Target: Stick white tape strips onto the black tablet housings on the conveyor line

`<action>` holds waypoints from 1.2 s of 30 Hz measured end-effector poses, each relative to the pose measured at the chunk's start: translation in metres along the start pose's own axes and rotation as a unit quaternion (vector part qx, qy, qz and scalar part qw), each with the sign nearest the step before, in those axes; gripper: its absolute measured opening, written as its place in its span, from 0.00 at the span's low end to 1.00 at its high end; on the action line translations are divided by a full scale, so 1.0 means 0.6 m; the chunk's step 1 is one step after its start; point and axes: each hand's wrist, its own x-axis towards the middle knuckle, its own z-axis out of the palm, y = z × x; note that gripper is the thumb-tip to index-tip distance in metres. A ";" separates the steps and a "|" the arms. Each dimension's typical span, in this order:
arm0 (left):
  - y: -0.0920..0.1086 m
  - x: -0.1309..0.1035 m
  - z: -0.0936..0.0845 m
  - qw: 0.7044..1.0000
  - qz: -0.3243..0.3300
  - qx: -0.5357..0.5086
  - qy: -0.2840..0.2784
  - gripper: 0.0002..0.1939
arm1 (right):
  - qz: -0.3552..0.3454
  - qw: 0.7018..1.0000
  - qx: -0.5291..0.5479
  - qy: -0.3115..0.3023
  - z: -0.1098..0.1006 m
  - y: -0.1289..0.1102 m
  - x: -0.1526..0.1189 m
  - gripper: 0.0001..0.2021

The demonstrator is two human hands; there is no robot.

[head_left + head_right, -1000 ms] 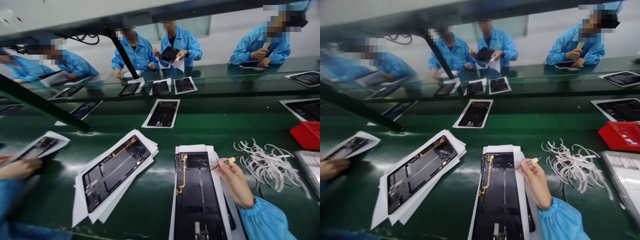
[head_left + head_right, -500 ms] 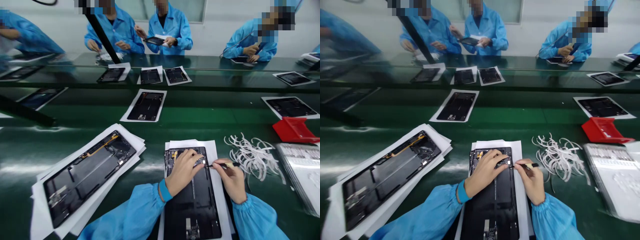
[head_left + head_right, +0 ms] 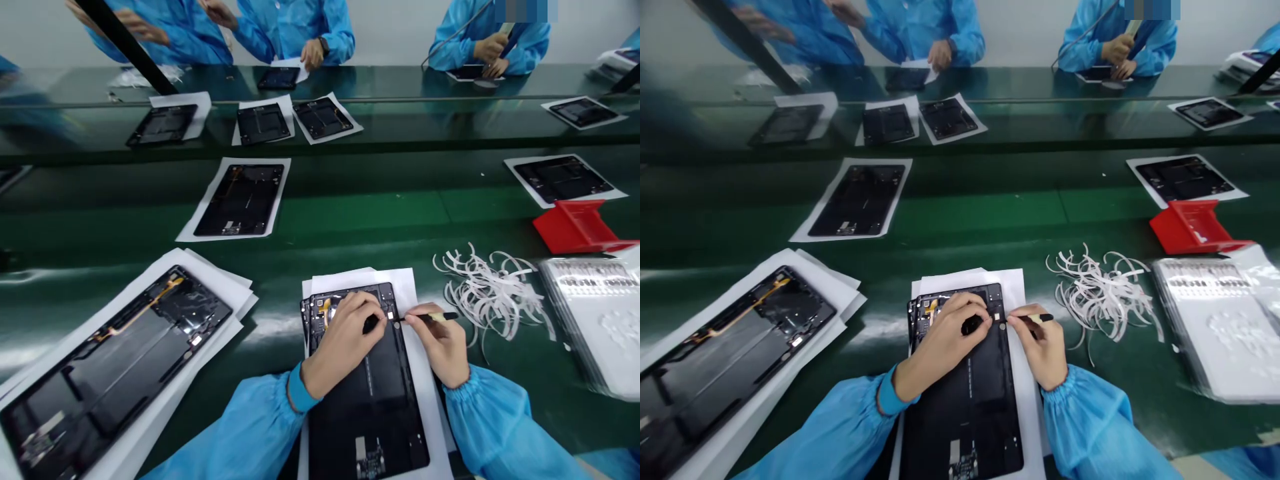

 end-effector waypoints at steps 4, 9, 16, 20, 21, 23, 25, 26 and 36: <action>-0.002 -0.005 0.004 1.000 -0.002 0.001 0.001 0.06 | 0.025 0.999 0.024 0.012 0.002 0.003 0.003 0.06; -0.005 -0.008 0.008 1.000 -0.002 -0.001 0.005 0.05 | 0.012 1.000 0.014 0.019 0.001 0.003 0.002 0.05; -0.008 -0.008 0.007 1.000 -0.019 -0.019 0.002 0.06 | -0.030 0.999 -0.012 0.004 0.004 -0.008 0.005 0.03; -0.008 -0.004 0.005 0.999 -0.026 -0.028 -0.002 0.07 | -0.032 0.999 0.000 -0.026 0.007 -0.009 0.006 0.01; -0.008 -0.004 0.005 0.999 -0.027 -0.029 -0.002 0.07 | -0.033 0.999 -0.001 -0.030 0.008 -0.009 0.006 0.01; -0.008 -0.003 0.005 0.999 -0.030 -0.031 -0.002 0.07 | -0.039 0.998 -0.011 -0.039 0.008 -0.007 0.006 0.01; -0.008 -0.002 0.005 0.999 -0.031 -0.033 -0.001 0.07 | -0.049 0.997 -0.024 -0.046 0.007 -0.006 0.007 0.02; -0.009 -0.003 0.005 0.999 -0.031 -0.034 -0.001 0.07 | -0.054 0.997 -0.026 -0.044 0.007 -0.006 0.007 0.02; -0.008 -0.001 0.001 0.998 -0.042 -0.046 -0.007 0.07 | -0.056 0.998 -0.024 -0.027 0.007 -0.007 0.009 0.02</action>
